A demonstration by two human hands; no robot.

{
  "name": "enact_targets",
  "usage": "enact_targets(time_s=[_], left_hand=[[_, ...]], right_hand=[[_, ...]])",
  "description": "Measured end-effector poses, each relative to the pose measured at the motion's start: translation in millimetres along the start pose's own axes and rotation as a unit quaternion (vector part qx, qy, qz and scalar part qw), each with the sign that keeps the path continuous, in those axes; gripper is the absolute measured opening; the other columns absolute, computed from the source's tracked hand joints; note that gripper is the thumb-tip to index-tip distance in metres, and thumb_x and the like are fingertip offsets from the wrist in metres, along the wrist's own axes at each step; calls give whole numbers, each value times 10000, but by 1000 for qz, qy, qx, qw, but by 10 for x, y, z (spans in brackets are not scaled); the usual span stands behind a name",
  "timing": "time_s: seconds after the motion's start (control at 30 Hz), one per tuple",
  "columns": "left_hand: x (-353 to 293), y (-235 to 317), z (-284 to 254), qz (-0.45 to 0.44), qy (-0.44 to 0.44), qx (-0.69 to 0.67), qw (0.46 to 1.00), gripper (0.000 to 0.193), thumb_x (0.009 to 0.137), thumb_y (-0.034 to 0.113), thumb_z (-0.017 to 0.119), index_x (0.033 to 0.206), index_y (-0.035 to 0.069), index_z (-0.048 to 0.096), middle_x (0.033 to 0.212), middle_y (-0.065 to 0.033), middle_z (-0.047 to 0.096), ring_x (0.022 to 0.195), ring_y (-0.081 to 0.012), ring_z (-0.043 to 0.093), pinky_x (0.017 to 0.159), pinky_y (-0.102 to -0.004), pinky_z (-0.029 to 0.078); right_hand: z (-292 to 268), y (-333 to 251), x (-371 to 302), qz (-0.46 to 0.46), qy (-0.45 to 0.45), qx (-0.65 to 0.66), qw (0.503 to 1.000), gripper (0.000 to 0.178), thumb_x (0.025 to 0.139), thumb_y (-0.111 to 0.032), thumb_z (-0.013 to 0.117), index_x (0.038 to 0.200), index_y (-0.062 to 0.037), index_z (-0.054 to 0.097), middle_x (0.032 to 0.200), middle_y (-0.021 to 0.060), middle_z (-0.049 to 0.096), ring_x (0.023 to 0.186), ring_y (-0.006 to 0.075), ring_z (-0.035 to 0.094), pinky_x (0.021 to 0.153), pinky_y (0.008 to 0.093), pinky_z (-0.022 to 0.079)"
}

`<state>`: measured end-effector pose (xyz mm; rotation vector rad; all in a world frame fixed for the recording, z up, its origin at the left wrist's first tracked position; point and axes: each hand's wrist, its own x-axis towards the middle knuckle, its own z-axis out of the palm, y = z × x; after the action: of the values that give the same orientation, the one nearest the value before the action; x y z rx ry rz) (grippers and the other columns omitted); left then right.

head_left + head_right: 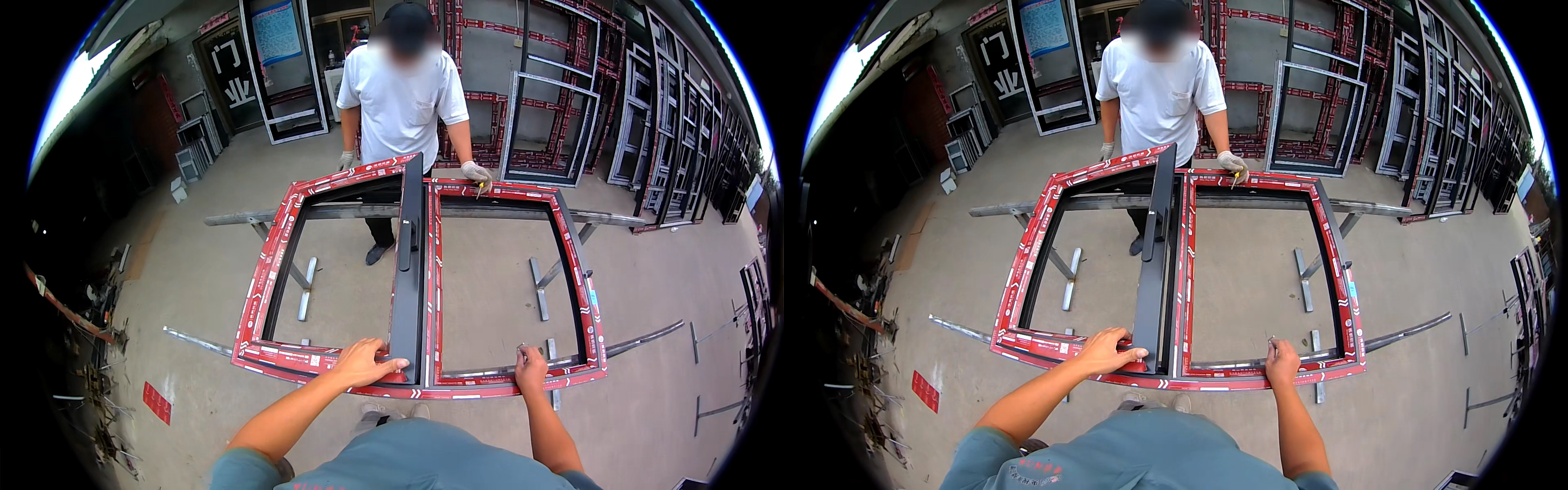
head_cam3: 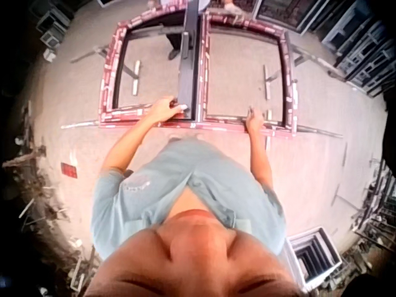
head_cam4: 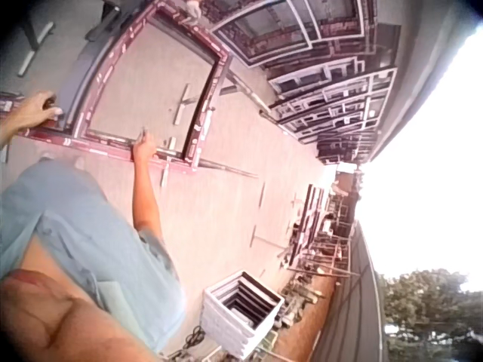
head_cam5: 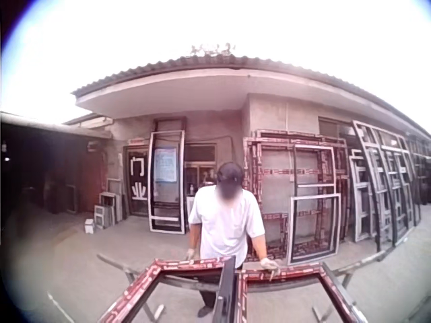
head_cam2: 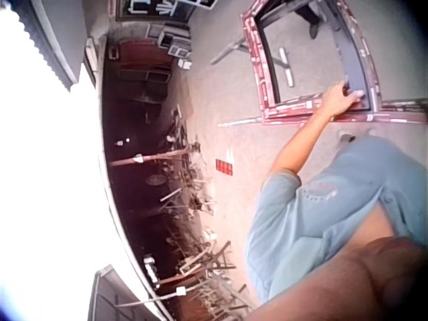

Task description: The person assembles a large window frame with a coworker, aligning and securing frame sections on a workbench. They use a small metal tool to adjust seals and fasteners along the frame edges, then flip the frame to continue assembly on the opposite side.

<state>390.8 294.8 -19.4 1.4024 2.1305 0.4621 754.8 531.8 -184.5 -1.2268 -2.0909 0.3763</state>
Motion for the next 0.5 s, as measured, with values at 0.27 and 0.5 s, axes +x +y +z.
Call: enact_targets(time_s=[0.27, 0.5], left_hand=[[413, -161, 693, -66, -13, 47, 997, 843, 875, 797, 514, 912, -25, 693, 925, -243, 719, 903, -414, 705, 773, -508, 543], [935, -47, 750, -135, 55, 5, 989, 774, 956, 669, 493, 1209, -62, 523, 967, -293, 708, 944, -465, 698, 819, -558, 541]], right_hand=[[4, 46, 1, -10, -3, 9, 1000, 137, 824, -20, 721, 951, -58, 691, 876, 135, 673, 789, 352, 663, 697, 431, 532], [-19, -32, 44, -7, -15, 8, 1000, 139, 823, -13, 725, 952, -53, 690, 873, 133, 672, 780, 353, 663, 690, 436, 531]])
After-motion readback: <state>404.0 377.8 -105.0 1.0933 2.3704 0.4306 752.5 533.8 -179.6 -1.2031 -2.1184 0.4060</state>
